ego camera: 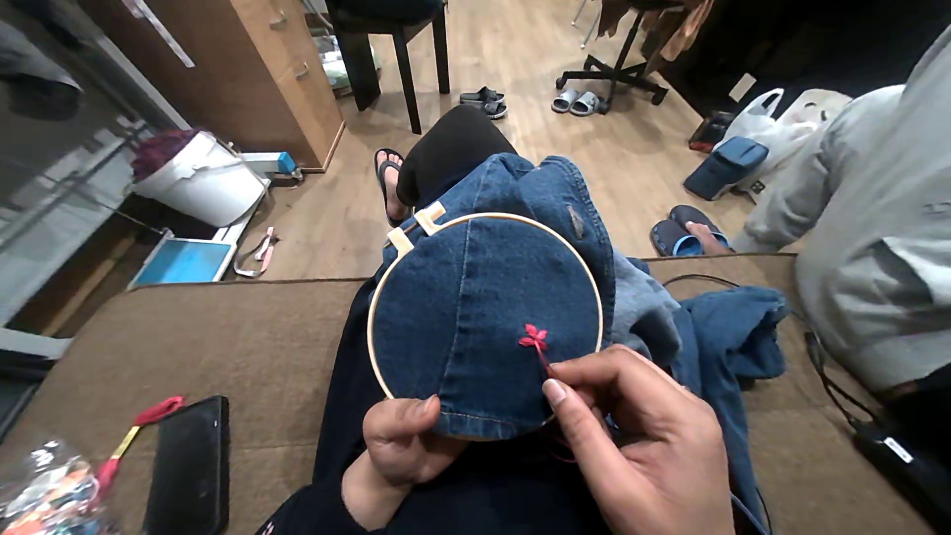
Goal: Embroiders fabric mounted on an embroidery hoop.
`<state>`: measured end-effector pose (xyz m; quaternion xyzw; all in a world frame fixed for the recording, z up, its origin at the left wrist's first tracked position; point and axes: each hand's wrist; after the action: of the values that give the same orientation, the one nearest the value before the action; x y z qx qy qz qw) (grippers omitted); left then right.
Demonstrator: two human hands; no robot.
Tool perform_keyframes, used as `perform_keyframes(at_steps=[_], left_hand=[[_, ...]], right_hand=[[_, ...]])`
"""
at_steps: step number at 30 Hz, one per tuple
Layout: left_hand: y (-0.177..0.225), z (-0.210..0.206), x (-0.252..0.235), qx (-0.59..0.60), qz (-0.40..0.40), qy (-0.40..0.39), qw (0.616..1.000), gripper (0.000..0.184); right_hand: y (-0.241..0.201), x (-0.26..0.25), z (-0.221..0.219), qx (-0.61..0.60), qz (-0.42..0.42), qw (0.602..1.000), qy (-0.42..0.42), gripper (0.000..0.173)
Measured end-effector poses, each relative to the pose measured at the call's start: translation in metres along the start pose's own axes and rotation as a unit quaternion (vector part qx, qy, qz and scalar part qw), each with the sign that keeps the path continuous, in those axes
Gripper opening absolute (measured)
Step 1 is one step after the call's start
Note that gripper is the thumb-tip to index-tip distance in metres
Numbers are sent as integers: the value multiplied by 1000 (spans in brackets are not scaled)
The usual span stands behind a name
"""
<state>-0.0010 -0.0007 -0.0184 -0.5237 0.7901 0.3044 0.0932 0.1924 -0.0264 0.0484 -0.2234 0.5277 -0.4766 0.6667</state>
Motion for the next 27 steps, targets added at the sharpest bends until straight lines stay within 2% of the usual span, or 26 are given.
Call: perform_keyframes(at_steps=[27], left_hand=[[0, 1, 0, -27, -6, -14, 1000, 35]], right_hand=[[-2, -2, 2, -1, -5, 1000, -9, 10]])
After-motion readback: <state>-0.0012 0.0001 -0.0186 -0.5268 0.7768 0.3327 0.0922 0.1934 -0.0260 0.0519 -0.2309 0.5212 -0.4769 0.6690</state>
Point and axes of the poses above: each hand's wrist, its own x-axis away from the middle knuckle, its own z-axis out of the back of the hand, y = z × x, and after that the axes turned 1 degree about -y, right-handed
